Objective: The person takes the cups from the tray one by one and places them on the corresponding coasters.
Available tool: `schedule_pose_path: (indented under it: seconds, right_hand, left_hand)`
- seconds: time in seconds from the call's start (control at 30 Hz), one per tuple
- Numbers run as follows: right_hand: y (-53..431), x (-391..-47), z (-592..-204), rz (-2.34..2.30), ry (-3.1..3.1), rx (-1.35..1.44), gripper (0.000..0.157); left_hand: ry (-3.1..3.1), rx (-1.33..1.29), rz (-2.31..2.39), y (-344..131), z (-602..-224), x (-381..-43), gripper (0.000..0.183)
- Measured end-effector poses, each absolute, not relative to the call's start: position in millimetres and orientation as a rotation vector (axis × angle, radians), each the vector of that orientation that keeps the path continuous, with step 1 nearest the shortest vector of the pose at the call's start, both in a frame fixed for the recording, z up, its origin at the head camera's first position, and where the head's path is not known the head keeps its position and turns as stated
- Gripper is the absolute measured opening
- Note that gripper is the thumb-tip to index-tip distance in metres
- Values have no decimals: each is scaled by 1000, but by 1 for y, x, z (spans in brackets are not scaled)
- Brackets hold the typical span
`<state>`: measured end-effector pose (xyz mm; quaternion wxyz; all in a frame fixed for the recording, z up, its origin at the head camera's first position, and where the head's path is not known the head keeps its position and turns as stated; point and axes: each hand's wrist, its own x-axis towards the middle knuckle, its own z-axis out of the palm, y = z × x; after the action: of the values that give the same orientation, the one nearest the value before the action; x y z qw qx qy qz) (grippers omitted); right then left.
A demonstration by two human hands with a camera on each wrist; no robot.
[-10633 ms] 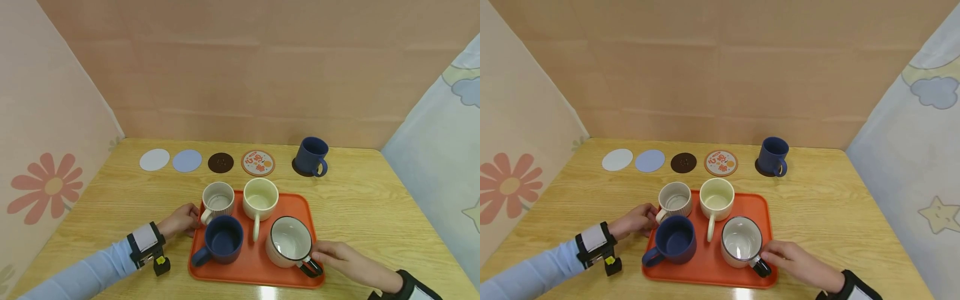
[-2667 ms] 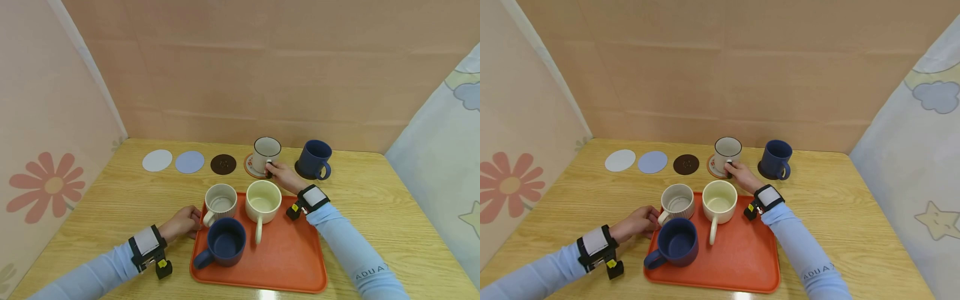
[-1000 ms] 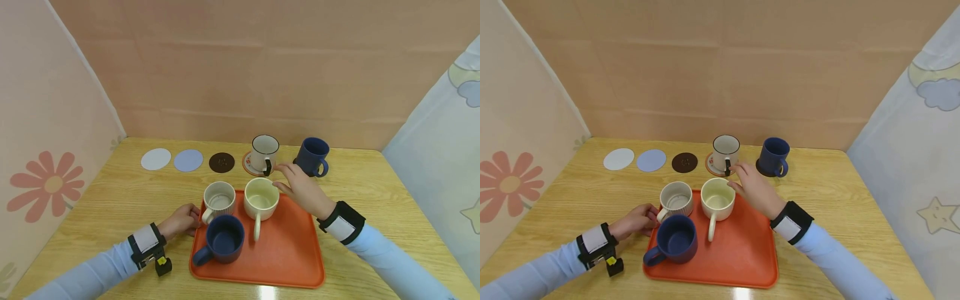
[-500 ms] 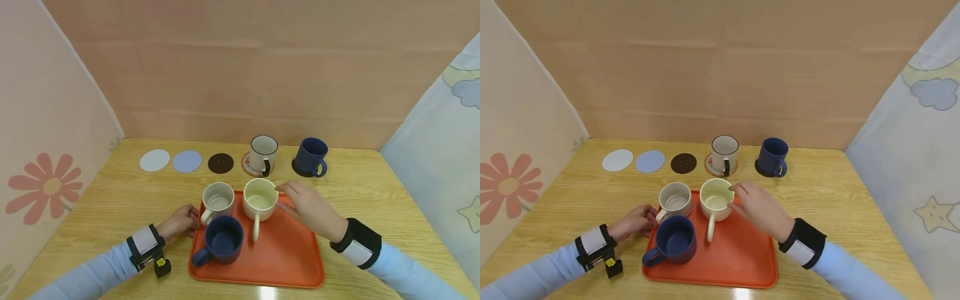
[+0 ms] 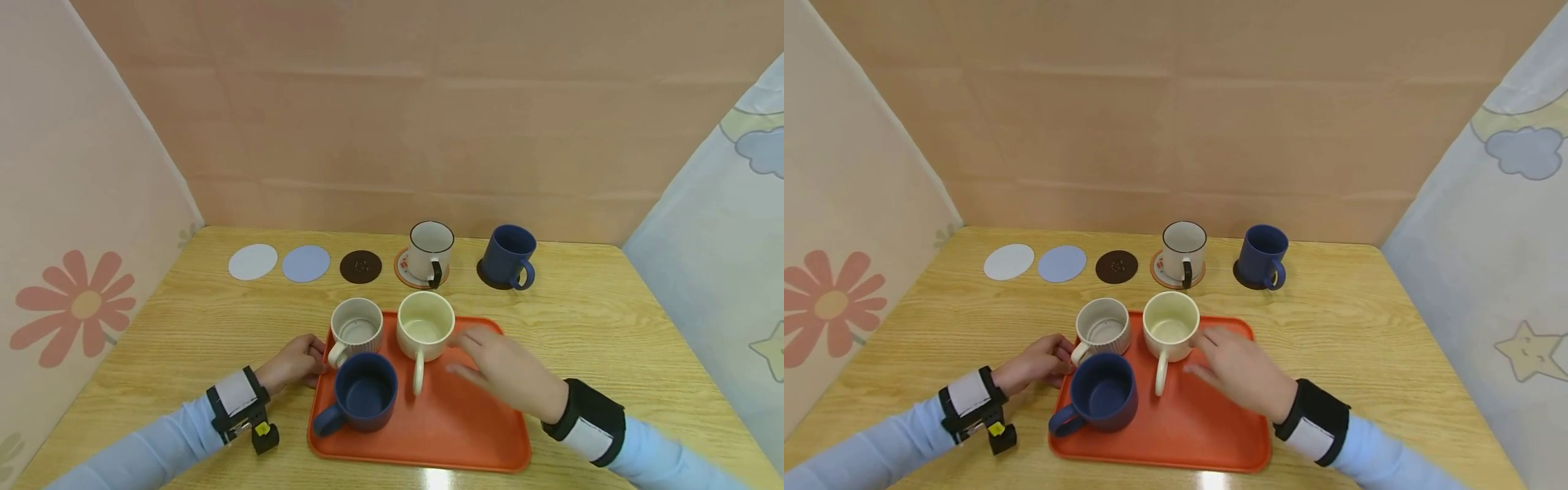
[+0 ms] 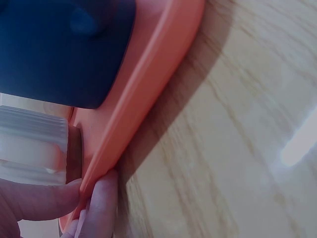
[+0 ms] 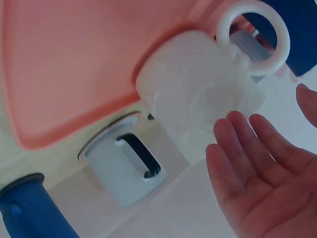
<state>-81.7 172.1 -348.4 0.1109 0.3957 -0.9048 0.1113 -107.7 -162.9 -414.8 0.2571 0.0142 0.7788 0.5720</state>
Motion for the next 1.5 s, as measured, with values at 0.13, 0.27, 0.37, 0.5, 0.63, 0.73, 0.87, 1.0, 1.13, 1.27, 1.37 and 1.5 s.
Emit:
schedule_pose_path:
  seconds: [0.13,0.27,0.37,0.5,0.63,0.73,0.87,1.0,1.13,1.27,1.37,1.5]
  right_hand:
    - [171,-78,-351,367,-2772,1141,30]
    - [170,-76,-352,449,-2895,1113,31]
    - [168,-75,-353,495,-2941,1106,32]
    - [165,-75,-355,634,-2988,1100,35]
    - [162,-77,-360,932,-2992,1089,35]
    - [160,-79,-365,1133,-2945,1075,35]
    - [159,-81,-372,1291,-2904,1035,31]
    - [155,-80,-380,1431,-2915,964,27]
    - [151,-78,-384,1580,-2946,866,29]
    - [145,-78,-387,1699,-2972,797,30]
    - [140,-78,-388,1815,-2969,751,31]
    - [136,-77,-390,2011,-2935,636,34]
  left_hand:
    - [2107,40,1556,-163,-415,-108,29]
    - [2111,35,1552,-163,-415,-107,29]
    - [2127,44,1541,-163,-414,-107,30]
    - [2142,43,1532,-163,-413,-106,30]
    - [2142,31,1527,-162,-413,-107,30]
    - [2138,21,1531,-161,-412,-107,30]
    - [2138,24,1527,-161,-411,-108,30]
    - [2141,41,1523,-161,-411,-108,31]
    - [2139,45,1528,-161,-412,-108,30]
    - [2132,36,1533,-161,-412,-107,30]
    - [2128,36,1534,-162,-411,-107,30]
    - [2127,41,1532,-162,-412,-106,30]
